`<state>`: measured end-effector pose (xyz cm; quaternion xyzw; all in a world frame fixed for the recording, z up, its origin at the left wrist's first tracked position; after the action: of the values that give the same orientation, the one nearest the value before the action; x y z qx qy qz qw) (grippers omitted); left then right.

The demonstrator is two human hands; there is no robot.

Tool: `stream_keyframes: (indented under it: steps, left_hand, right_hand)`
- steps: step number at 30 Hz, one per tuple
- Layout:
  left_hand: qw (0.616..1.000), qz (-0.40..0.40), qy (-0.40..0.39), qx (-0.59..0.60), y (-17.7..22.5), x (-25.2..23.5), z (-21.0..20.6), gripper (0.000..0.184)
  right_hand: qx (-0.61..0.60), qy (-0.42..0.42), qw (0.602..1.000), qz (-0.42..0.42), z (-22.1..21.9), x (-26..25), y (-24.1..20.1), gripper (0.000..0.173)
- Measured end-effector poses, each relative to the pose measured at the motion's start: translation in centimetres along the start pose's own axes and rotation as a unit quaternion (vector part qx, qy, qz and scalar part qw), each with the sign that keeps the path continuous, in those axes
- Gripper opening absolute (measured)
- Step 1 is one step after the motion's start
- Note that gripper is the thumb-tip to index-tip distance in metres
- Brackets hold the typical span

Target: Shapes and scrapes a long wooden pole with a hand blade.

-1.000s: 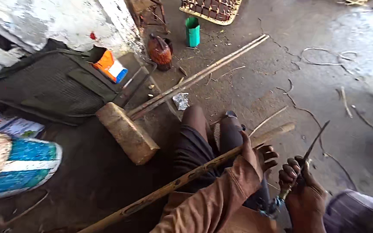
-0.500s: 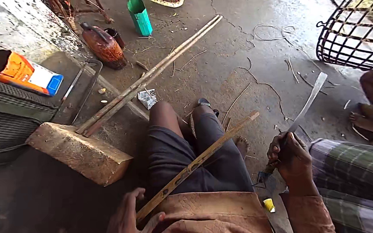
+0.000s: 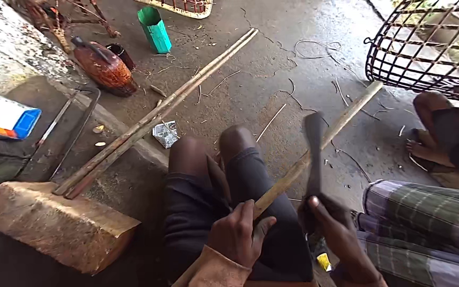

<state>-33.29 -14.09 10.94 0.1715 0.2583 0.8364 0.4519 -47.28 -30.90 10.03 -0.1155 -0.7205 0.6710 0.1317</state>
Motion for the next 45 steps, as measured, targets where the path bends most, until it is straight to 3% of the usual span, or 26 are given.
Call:
stream_keyframes:
  steps: [4,7,11,14,17,18,21,22,24,26,27,29,31,33,35,36,38,40,43,45]
  left_hand:
    - [0.996,0.055,0.032,0.059,-1.2,2.4,-0.8,0.054]
    - [0.995,0.074,0.063,0.018,-3.9,6.6,0.1,0.033]
    - [0.993,0.097,0.068,0.022,-6.5,7.7,0.4,0.047]
    - [0.993,0.094,0.068,0.023,-7.6,6.5,0.2,0.061]
    - [0.993,0.097,0.065,0.029,-8.3,6.2,0.1,0.053]
    - [0.993,0.095,0.067,0.029,-8.6,6.0,0.1,0.048]
    - [0.993,0.093,0.074,0.023,-8.8,5.9,-0.1,0.044]
    - [0.993,0.091,0.069,0.023,-8.8,5.9,0.0,0.044]
    - [0.994,0.085,0.057,0.029,-8.8,5.5,0.2,0.044]
    - [0.994,0.087,0.052,0.033,-8.9,5.2,0.2,0.044]
    - [0.995,0.086,0.048,0.033,-8.9,5.2,0.3,0.045]
    - [0.995,0.085,0.043,0.034,-9.3,4.8,0.5,0.045]
    - [0.995,0.085,0.040,0.039,-9.6,5.1,0.4,0.048]
    - [0.995,0.085,0.028,0.044,-9.8,4.9,0.6,0.049]
    - [0.995,0.086,0.011,0.049,-9.7,4.6,0.7,0.051]
    - [0.995,0.085,0.002,0.046,-9.7,4.6,0.9,0.052]
    - [0.996,0.082,-0.005,0.044,-10.0,4.4,0.9,0.056]
    - [0.995,0.083,-0.015,0.046,-10.0,5.0,1.0,0.056]
    - [0.994,0.072,-0.039,0.066,-10.1,4.9,1.2,0.055]
    - [0.994,0.071,-0.040,0.066,-10.1,4.9,1.2,0.055]
  right_hand:
    - [0.044,-0.054,0.997,-0.032,1.4,0.1,1.3,0.033]
    - [0.088,0.022,0.992,-0.091,6.4,-0.6,1.3,0.031]
    - [0.008,0.156,0.984,-0.080,11.1,-4.7,1.1,0.032]
    - [0.004,0.129,0.989,-0.078,9.4,-7.0,1.6,0.033]
    - [0.096,-0.030,0.991,-0.085,5.5,-7.1,3.2,0.034]
    - [0.098,-0.026,0.991,-0.083,5.8,-7.3,3.4,0.033]
    - [0.035,0.129,0.987,-0.091,9.2,-8.7,3.0,0.029]
    - [0.063,0.134,0.985,-0.090,8.9,-8.7,2.8,0.028]
    - [0.202,0.021,0.977,-0.065,4.4,-8.0,2.6,0.024]
    - [0.336,-0.128,0.932,-0.042,0.4,-7.4,2.9,0.023]
    - [0.326,-0.152,0.932,-0.041,0.9,-7.6,3.0,0.022]
    - [0.192,-0.060,0.978,-0.052,5.1,-9.5,3.2,0.024]
    - [0.194,0.009,0.979,-0.057,6.4,-10.4,2.6,0.024]
    - [0.323,-0.067,0.944,-0.033,2.5,-9.4,2.2,0.019]
    - [0.373,-0.148,0.916,-0.025,0.6,-8.6,2.8,0.024]
    - [0.331,-0.140,0.933,-0.028,1.7,-8.7,3.3,0.025]
    - [0.219,-0.038,0.974,-0.034,5.1,-10.0,3.4,0.027]
    - [0.229,-0.005,0.973,-0.031,4.7,-9.8,3.2,0.028]
    - [0.276,-0.042,0.960,-0.032,5.0,-9.1,2.9,0.031]
    - [0.194,0.021,0.979,-0.062,7.2,-9.4,3.0,0.028]
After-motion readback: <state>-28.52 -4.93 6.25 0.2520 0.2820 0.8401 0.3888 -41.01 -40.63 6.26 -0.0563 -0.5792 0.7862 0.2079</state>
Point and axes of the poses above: each hand's wrist, its own x-axis away from the middle knuckle, its own z-axis out of the back of the hand, y = z × x, the point moved 4 cm from there along -x, towards the middle knuckle, and after that the axes turned 14 degrees about -y, right-handed, at the moved point
